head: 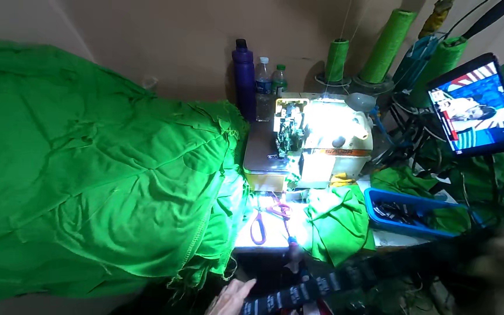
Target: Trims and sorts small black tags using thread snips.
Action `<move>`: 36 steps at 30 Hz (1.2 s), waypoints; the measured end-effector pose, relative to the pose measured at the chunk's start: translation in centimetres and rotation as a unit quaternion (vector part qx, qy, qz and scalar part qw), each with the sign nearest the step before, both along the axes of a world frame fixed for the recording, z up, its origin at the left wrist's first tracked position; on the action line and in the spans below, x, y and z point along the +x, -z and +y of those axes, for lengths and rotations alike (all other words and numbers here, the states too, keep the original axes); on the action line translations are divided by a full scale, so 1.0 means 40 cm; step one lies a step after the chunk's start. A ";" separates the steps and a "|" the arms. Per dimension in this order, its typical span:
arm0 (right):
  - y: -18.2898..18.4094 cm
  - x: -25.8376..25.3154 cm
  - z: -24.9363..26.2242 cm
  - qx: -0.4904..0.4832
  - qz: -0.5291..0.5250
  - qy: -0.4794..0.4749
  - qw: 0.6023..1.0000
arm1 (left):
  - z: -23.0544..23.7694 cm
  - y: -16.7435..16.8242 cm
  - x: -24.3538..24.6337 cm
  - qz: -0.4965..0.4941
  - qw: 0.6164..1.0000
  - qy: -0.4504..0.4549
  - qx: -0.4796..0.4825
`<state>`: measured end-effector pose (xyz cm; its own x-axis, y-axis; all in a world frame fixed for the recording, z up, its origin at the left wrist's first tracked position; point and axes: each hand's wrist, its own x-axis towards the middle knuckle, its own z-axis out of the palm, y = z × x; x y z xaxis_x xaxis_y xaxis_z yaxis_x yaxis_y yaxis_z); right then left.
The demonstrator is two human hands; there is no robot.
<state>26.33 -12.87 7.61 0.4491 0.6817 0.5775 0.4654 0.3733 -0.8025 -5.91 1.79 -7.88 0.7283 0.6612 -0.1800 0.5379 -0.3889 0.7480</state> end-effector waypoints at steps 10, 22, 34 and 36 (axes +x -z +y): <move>0.098 -0.219 0.164 -0.018 0.047 -0.191 0.980 | -0.035 -0.182 0.187 -0.514 0.857 0.013 0.021; 0.145 -0.207 0.225 -0.063 0.182 -0.168 0.967 | -0.008 -0.157 0.159 -0.495 0.862 0.020 -0.109; 0.148 -0.204 0.233 -0.071 0.150 -0.181 0.969 | 0.014 -0.165 0.137 -0.465 0.879 0.071 -0.076; 0.149 -0.203 0.235 -0.073 0.146 -0.180 0.970 | 0.018 -0.164 0.137 -0.477 0.871 0.095 -0.066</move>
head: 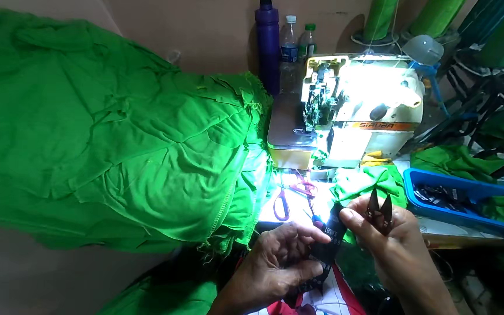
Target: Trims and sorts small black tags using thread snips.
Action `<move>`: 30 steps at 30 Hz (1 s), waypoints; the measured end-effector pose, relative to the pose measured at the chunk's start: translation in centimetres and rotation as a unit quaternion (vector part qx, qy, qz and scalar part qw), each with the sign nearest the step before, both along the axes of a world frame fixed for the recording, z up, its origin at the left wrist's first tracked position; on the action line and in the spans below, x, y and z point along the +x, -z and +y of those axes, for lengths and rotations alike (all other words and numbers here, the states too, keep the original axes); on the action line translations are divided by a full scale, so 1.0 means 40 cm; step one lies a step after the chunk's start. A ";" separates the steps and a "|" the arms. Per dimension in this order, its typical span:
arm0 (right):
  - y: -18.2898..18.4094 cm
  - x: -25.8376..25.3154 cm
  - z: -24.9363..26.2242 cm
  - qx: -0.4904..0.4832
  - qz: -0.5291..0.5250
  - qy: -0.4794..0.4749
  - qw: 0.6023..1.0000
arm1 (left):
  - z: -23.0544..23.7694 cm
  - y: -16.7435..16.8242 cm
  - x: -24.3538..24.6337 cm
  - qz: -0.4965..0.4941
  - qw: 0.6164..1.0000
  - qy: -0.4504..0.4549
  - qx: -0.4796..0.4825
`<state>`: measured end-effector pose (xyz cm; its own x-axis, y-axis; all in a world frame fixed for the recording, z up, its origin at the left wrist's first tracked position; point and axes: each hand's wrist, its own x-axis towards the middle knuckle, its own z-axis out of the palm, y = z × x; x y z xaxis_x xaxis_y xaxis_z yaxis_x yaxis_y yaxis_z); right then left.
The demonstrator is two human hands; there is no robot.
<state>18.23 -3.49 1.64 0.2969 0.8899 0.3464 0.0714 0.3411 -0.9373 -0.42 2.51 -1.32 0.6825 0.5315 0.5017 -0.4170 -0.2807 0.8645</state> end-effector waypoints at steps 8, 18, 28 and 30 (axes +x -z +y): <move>0.047 0.041 -0.077 -0.145 -0.062 -0.133 0.979 | 0.023 0.006 -0.034 0.018 0.999 0.027 -0.012; 0.103 0.013 -0.123 -0.226 0.048 -0.248 0.941 | 0.043 0.040 -0.038 0.058 0.987 0.101 -0.112; 0.105 -0.005 -0.103 -0.237 0.060 -0.251 0.936 | 0.034 0.039 -0.029 0.082 0.989 0.089 -0.087; 0.109 -0.008 -0.101 -0.232 0.072 -0.250 0.938 | 0.029 0.041 -0.025 0.092 0.989 0.084 -0.085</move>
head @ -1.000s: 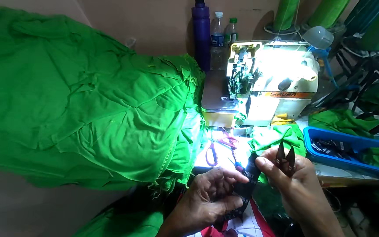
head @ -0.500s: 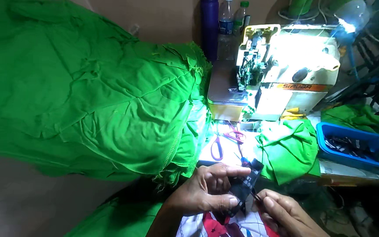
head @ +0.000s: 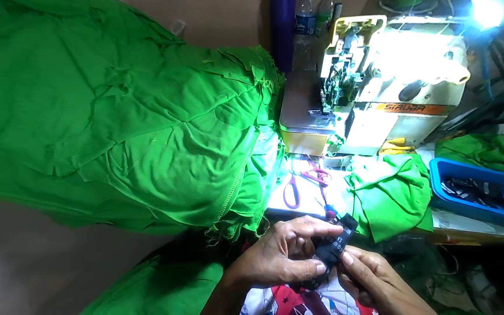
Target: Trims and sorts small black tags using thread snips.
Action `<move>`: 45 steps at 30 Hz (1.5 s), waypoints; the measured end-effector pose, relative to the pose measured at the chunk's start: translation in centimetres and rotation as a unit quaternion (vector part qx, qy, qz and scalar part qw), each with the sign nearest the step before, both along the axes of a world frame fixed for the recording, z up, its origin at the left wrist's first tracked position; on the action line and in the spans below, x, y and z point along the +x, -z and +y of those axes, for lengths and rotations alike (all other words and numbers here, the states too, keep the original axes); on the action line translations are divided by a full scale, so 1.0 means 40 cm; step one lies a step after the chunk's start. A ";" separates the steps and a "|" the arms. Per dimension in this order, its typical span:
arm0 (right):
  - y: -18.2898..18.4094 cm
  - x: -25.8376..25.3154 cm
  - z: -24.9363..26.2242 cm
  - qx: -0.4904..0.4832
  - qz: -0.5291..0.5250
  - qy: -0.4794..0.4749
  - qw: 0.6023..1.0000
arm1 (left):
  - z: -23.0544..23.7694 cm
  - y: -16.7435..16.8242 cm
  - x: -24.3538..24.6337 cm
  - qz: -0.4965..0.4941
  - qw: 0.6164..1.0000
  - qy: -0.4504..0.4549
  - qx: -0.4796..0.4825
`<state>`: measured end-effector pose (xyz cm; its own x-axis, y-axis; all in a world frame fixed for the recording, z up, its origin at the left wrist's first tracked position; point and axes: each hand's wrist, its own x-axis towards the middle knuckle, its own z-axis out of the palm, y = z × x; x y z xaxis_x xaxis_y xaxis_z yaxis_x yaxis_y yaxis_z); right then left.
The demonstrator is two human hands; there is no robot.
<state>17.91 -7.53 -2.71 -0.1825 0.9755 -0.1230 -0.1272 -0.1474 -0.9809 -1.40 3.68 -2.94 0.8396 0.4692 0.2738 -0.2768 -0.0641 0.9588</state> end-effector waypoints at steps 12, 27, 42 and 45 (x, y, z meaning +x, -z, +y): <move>0.019 -0.009 0.007 0.020 0.035 0.037 0.998 | -0.006 0.011 0.001 0.004 1.000 -0.012 -0.012; 0.035 -0.012 0.003 -0.030 0.063 0.046 0.997 | -0.020 0.015 0.001 0.020 0.999 -0.042 -0.013; 0.042 -0.018 0.004 -0.063 0.108 0.049 0.991 | -0.045 0.020 0.010 0.052 0.998 -0.041 0.016; 0.051 -0.021 0.004 -0.042 0.114 0.062 0.991 | -0.044 0.025 0.008 0.048 0.998 -0.037 0.010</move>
